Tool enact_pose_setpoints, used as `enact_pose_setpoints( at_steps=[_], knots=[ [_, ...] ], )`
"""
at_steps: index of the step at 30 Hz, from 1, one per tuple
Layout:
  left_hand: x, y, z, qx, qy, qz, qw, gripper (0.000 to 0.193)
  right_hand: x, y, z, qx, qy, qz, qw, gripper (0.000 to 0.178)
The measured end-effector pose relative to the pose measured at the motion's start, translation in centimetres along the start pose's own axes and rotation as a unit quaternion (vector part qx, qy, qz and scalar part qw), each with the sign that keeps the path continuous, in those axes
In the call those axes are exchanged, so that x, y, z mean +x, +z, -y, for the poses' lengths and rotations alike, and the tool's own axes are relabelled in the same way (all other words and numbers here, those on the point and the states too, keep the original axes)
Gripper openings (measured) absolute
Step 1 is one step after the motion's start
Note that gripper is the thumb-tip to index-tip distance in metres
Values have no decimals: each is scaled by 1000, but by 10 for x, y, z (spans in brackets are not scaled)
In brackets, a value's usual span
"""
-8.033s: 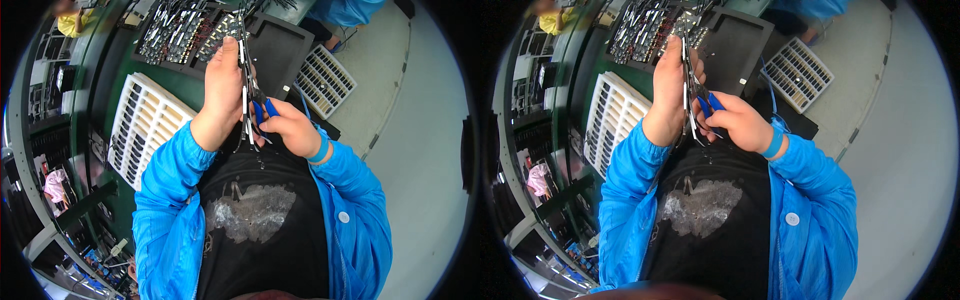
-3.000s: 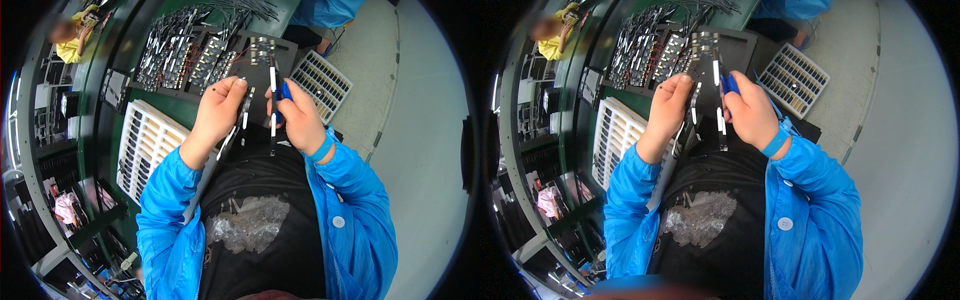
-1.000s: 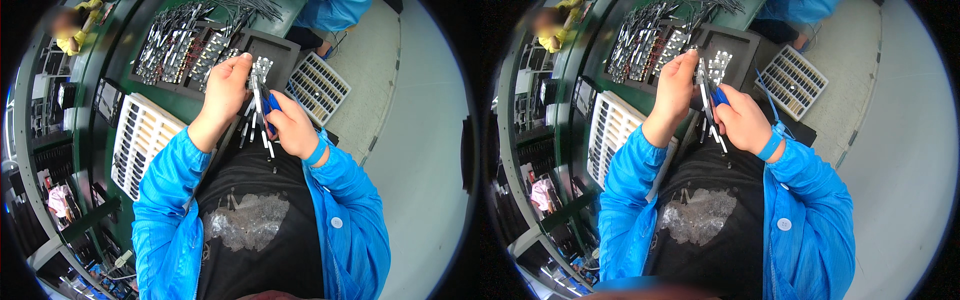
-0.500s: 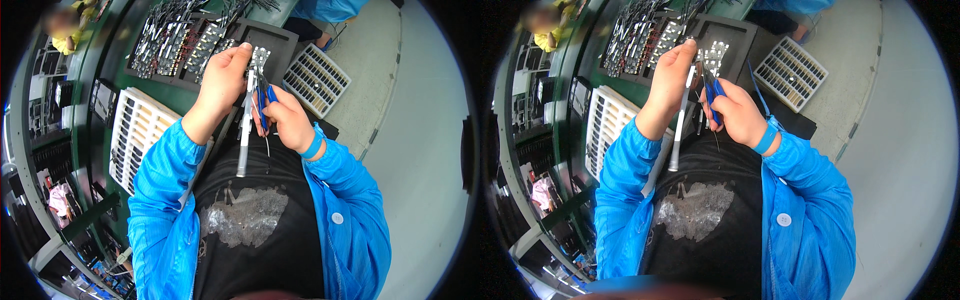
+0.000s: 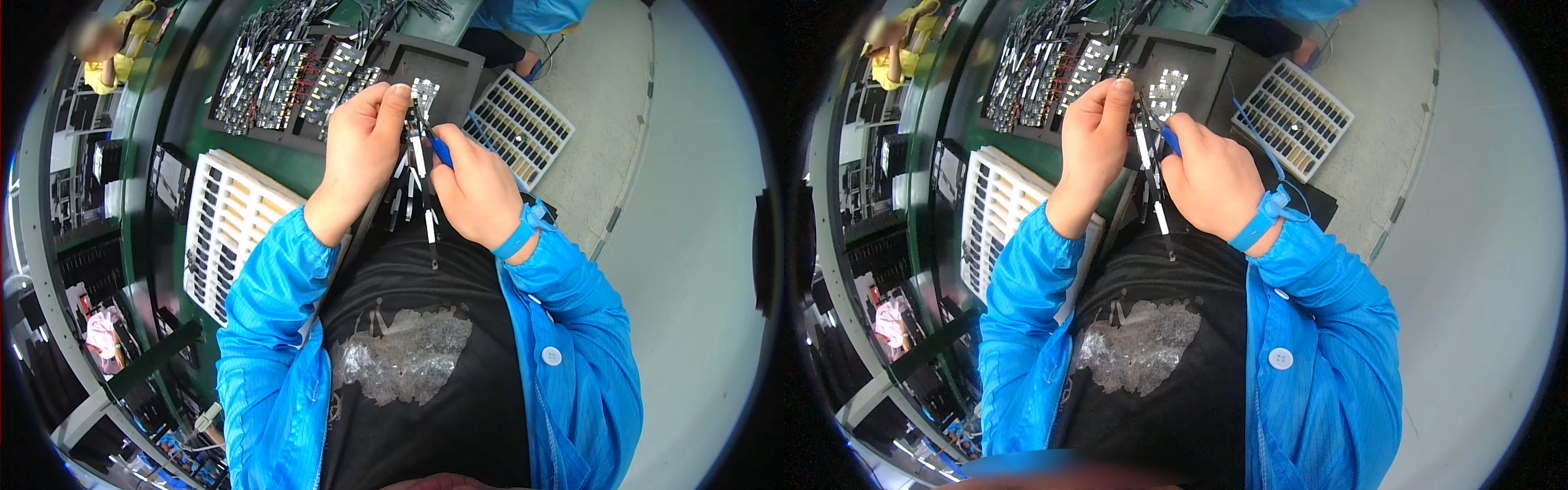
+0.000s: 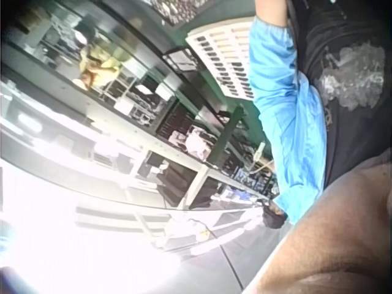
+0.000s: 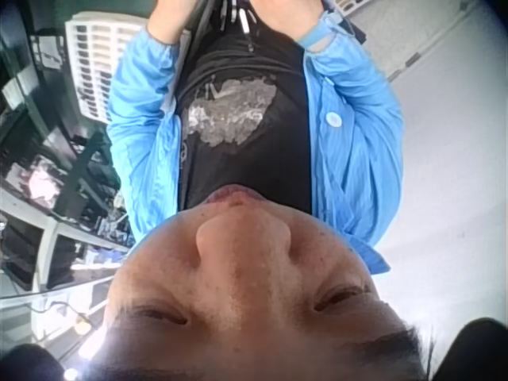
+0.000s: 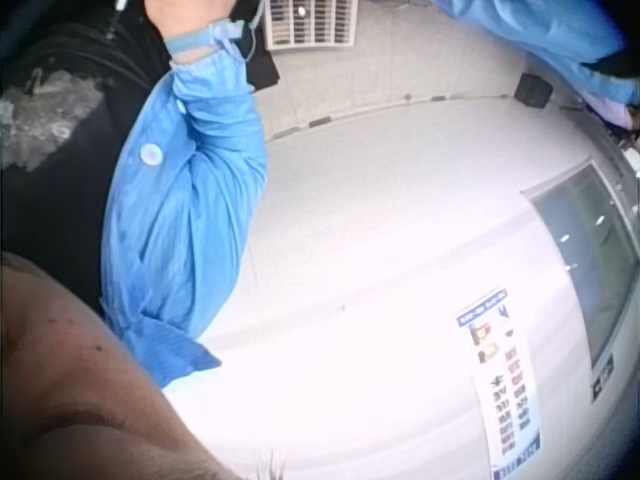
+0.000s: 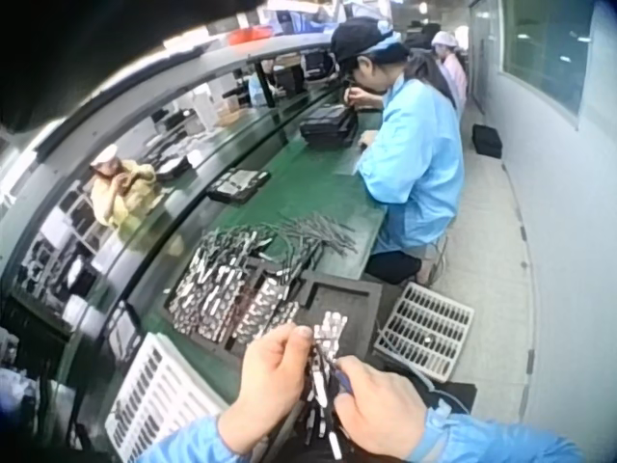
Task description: Assembling electronic components on a production line including component placement and wire trimming.
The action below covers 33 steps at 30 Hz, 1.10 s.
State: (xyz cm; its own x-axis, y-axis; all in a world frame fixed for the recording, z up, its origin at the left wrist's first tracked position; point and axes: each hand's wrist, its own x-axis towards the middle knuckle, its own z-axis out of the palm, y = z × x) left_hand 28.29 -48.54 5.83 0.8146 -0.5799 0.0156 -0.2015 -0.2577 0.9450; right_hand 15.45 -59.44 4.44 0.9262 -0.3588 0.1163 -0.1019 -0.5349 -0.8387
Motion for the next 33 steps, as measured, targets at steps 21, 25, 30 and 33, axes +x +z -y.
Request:
enact_pose_setpoints(
  at_steps=[21,25,30,33],
  knots=[
    [9,1,18,-321,-156,133,925,42,-6,1,-3,541,206,156,801,24],
    [10,3,8,-298,-175,121,931,48,-3,-1,-8,602,216,135,756,29],
    [39,-11,27,58,29,117,991,40,7,-26,-9,403,114,24,908,25],
    [54,-12,22,273,106,161,943,39,30,-50,-9,350,99,3,931,26]
  ],
)
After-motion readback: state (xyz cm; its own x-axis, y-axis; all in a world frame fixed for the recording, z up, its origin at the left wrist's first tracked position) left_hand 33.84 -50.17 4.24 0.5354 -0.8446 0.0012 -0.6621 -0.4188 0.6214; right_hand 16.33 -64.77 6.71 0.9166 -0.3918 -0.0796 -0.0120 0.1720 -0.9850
